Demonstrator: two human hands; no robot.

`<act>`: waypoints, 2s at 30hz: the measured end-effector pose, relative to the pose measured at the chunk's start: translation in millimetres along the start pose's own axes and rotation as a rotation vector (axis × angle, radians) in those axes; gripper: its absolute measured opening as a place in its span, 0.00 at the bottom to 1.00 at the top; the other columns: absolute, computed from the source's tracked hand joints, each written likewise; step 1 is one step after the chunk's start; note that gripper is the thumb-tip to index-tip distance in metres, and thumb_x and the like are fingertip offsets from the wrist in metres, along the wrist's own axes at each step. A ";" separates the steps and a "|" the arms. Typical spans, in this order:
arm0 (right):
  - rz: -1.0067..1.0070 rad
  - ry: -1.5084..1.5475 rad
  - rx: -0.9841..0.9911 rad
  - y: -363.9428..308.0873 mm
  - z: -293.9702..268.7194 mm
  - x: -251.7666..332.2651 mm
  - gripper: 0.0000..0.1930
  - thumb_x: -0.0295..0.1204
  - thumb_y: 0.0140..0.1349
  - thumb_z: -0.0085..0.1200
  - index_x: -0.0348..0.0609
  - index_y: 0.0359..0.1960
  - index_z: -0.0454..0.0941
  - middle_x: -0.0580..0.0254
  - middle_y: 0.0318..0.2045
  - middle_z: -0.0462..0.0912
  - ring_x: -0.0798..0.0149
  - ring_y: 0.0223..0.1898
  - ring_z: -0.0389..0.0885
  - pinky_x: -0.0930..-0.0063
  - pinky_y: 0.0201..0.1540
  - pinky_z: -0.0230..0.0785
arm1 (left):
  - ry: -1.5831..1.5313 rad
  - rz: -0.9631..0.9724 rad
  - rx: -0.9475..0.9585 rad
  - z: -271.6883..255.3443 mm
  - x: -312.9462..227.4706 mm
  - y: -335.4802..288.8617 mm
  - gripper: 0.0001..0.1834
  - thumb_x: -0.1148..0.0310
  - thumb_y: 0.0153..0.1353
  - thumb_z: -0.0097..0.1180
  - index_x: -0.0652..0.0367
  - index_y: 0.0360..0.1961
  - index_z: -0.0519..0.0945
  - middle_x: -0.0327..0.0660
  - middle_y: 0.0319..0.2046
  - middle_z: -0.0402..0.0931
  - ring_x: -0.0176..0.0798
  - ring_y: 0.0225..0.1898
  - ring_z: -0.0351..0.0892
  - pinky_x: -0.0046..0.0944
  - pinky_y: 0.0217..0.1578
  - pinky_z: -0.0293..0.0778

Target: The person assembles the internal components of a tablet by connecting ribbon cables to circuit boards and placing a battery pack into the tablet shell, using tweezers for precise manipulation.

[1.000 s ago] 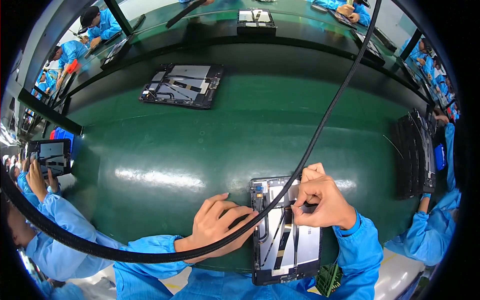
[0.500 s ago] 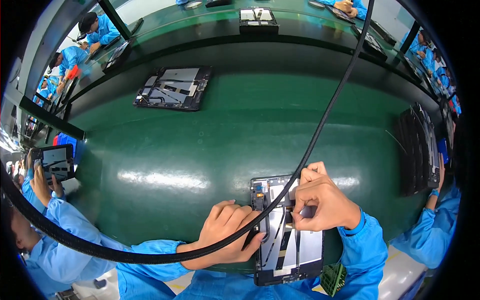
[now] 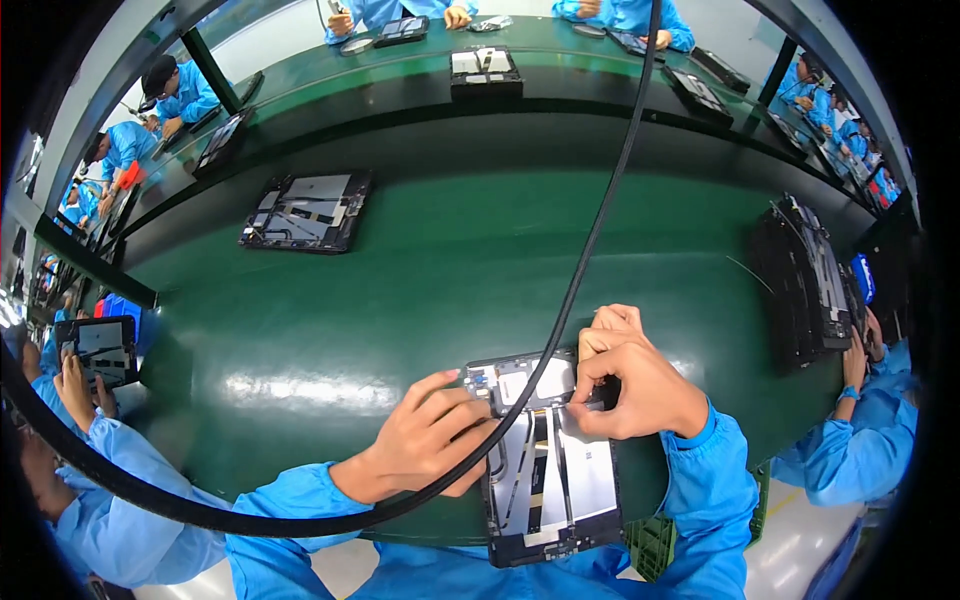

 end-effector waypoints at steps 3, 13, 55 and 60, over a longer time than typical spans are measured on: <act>0.004 0.003 0.043 -8.0 -9.6 -7.1 0.06 0.31 0.47 0.75 0.47 0.22 0.89 0.71 0.30 0.75 0.61 0.43 0.72 0.54 0.74 0.52 | -0.033 0.079 0.070 12.4 -7.1 13.8 0.18 0.68 0.51 0.69 0.49 0.46 0.92 0.37 0.46 0.86 0.43 0.52 0.83 0.60 0.71 0.71; 0.066 0.053 0.043 -38.5 -34.5 -33.8 0.10 0.32 0.49 0.79 0.48 0.21 0.87 0.64 0.42 0.80 0.57 0.51 0.73 0.58 0.64 0.57 | -0.256 0.159 0.290 50.0 -41.9 50.5 0.23 0.59 0.64 0.65 0.48 0.60 0.89 0.45 0.51 0.80 0.46 0.47 0.76 0.48 0.46 0.67; 0.118 0.199 0.074 -64.1 -54.4 -101.2 0.10 0.30 0.56 0.76 0.44 0.29 0.85 0.60 0.38 0.83 0.54 0.48 0.79 0.61 0.55 0.70 | -0.093 0.113 0.351 108.1 -84.0 102.6 0.21 0.54 0.61 0.69 0.59 0.45 0.84 0.59 0.64 0.79 0.49 0.42 0.76 0.47 0.41 0.70; 0.119 0.272 0.010 -63.2 -55.3 -107.1 0.08 0.30 0.58 0.76 0.44 0.31 0.87 0.61 0.37 0.84 0.55 0.47 0.81 0.61 0.53 0.72 | -0.136 0.051 0.270 114.1 -77.3 104.5 0.21 0.53 0.60 0.70 0.59 0.45 0.84 0.54 0.64 0.80 0.48 0.43 0.77 0.48 0.41 0.69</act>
Point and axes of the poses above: each hand's wrist, its own y-axis towards the middle knuckle, its own z-axis out of the palm, x = y × z, the point moved 9 cm from there along y, towards the middle knuckle
